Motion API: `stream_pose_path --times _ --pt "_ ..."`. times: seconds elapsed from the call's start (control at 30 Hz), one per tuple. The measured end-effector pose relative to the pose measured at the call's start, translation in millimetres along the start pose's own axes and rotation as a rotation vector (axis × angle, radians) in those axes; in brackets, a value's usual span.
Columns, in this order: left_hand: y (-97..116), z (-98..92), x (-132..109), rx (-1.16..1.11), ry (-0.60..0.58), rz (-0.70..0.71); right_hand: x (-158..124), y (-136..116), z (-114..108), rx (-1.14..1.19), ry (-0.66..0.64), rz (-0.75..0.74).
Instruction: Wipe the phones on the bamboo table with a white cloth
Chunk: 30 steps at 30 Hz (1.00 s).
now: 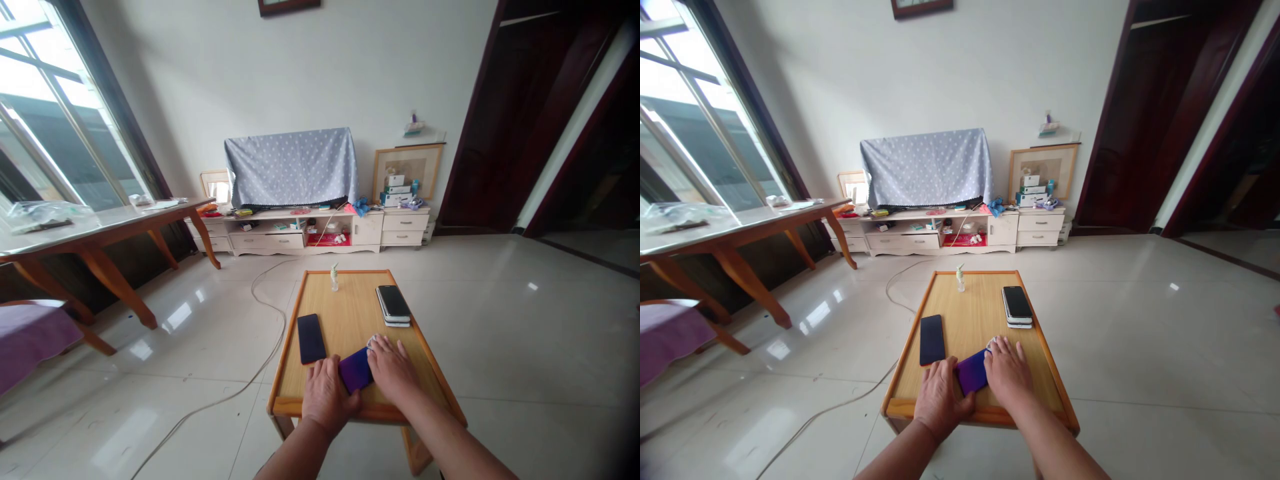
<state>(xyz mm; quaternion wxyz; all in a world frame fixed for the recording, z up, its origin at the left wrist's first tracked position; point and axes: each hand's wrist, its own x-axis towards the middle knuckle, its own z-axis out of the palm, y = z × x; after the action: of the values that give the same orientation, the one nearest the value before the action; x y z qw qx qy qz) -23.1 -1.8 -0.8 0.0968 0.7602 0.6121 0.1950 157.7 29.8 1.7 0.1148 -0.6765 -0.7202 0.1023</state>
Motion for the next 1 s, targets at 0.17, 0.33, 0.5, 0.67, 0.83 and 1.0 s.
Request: stream_pose_path --times 0.17,0.33,0.5,0.67,0.83,1.0 --pt "-0.7 -1.8 1.2 0.004 -0.030 0.026 -29.5 -30.0 14.6 0.063 -0.062 -0.224" --pt "4.4 -7.4 0.9 0.014 -0.050 -0.004 -17.8 -11.9 5.5 0.026 -0.026 -0.110" --pt "6.7 -9.1 -0.5 0.004 -0.033 -0.005 -14.3 1.2 -0.3 -0.007 0.003 -0.016" --pt "2.3 -4.1 0.5 -0.007 -0.026 0.019 -43.3 -22.4 11.9 0.075 -0.059 -0.273" --pt "3.4 -2.9 0.3 0.013 0.011 0.032 -28.2 7.7 -4.5 0.013 -0.010 -0.075" --pt "3.4 -2.6 -0.2 0.012 0.016 0.037 -41.8 3.4 -3.3 0.011 -0.017 -0.123"
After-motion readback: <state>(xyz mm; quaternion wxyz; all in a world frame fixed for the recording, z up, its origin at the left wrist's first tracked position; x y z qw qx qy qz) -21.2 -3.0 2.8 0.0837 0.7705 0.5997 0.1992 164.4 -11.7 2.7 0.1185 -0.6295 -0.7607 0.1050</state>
